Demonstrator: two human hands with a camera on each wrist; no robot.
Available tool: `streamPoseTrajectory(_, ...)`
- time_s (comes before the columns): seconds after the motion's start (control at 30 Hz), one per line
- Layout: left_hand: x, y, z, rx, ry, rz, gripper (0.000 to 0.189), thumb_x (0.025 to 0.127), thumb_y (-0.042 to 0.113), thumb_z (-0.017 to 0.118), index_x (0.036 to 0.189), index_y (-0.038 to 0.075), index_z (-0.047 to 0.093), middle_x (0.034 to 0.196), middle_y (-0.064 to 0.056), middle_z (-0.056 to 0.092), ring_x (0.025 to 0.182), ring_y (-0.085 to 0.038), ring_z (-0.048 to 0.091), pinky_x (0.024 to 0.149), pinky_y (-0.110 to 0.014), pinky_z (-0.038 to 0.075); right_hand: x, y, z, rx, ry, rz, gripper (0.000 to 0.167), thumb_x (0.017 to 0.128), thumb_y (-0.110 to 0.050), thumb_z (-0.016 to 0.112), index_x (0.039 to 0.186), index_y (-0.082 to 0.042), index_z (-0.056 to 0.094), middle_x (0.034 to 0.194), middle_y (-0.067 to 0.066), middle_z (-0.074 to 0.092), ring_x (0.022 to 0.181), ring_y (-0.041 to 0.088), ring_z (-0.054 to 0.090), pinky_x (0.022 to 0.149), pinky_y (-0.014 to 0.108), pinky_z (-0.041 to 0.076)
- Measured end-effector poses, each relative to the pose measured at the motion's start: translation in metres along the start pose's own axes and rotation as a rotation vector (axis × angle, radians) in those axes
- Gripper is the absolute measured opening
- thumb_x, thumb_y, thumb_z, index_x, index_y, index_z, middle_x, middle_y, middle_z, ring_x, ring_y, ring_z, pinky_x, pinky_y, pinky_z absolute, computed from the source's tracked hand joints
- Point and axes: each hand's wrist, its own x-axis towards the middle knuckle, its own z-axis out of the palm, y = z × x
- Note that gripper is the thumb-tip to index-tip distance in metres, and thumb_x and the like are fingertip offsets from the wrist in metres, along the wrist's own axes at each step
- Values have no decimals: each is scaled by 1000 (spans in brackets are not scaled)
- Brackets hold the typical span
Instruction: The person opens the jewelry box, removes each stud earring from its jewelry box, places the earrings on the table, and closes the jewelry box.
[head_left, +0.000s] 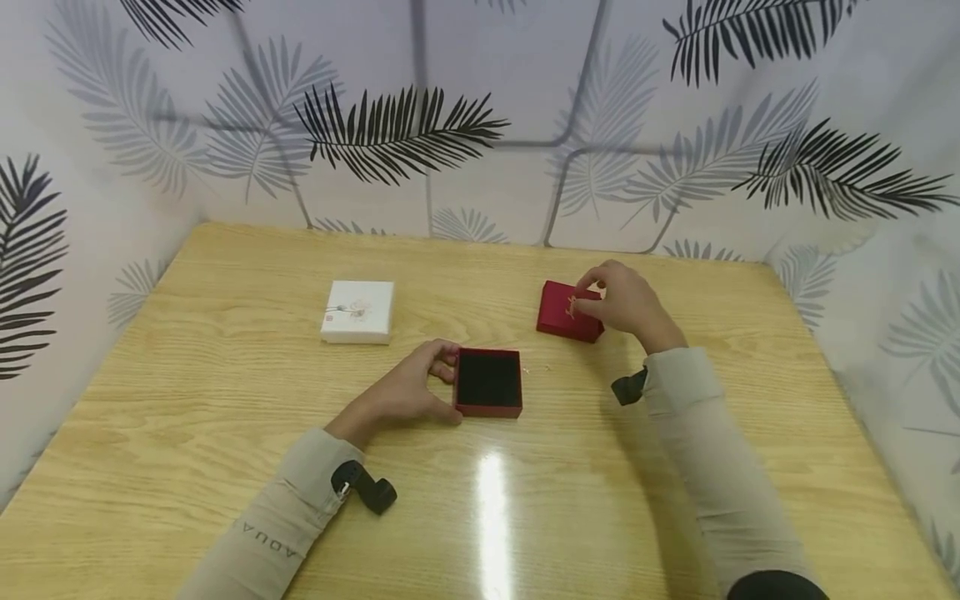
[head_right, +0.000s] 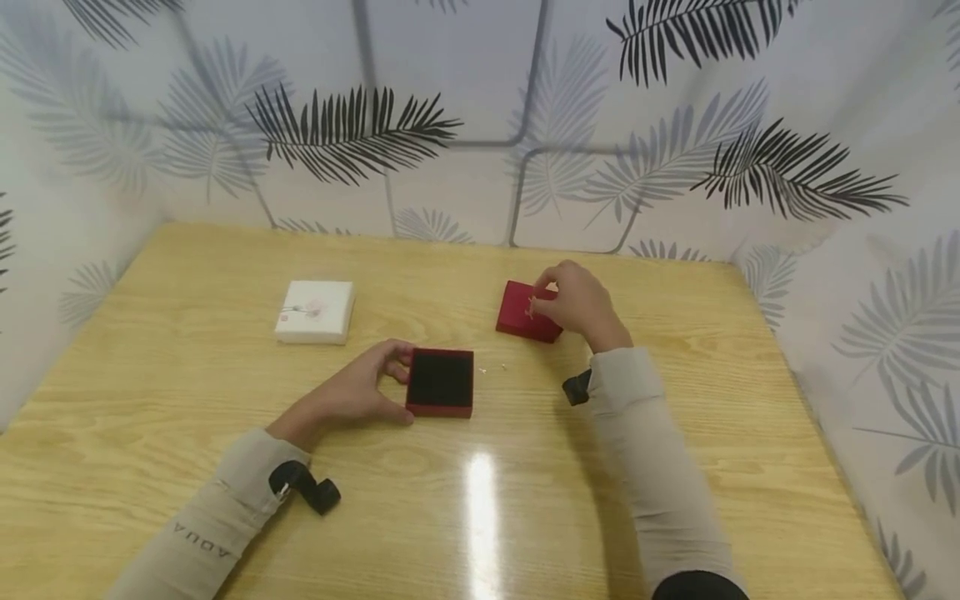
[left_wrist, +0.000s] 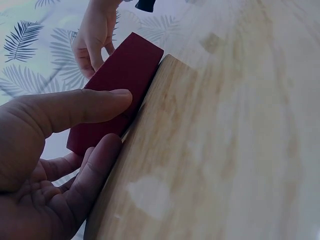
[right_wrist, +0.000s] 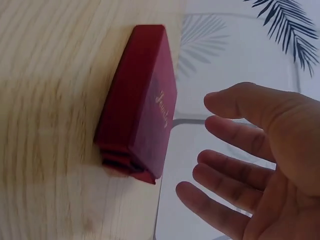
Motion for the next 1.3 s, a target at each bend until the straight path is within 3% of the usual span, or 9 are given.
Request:
streamPoseTrajectory(0.2, 1, -2, 1, -2, 1, -4, 93, 68, 7, 89, 146, 8, 40, 127, -12, 57, 115, -25, 55, 110, -46, 41, 7, 8, -2, -2, -82, -35, 47, 91, -23, 69, 131, 1, 59, 145, 25, 48, 135, 43, 44, 113, 58, 37)
streamPoseTrajectory(0.4, 2, 0, 0, -2, 2, -8, 90, 68, 7, 90, 144, 9, 42, 127, -11, 57, 115, -25, 55, 108, -45, 42, 13, 8, 1, 22, -181, -105, 68, 88, -21, 74, 144, 4, 44, 152, 28, 40, 143, 45, 34, 120, 58, 29)
streamPoseTrajectory(0.6, 1, 4, -1, -2, -6, -12, 89, 67, 6, 90, 143, 8, 42, 129, -11, 56, 115, -25, 55, 107, -44, 43, 18, 6, 7, 17, -248, -108, 82, 84, -25, 79, 150, 2, 37, 155, 26, 37, 142, 42, 35, 117, 58, 35)
streamPoseTrajectory(1.3, -1, 7, -5, 3, -11, -30, 94, 68, 8, 90, 147, 7, 39, 130, -13, 56, 118, -26, 55, 108, -45, 42, 24, 1, 10, -2, -273, -101, 84, 81, -24, 82, 148, 1, 40, 147, 25, 46, 129, 40, 46, 109, 56, 43)
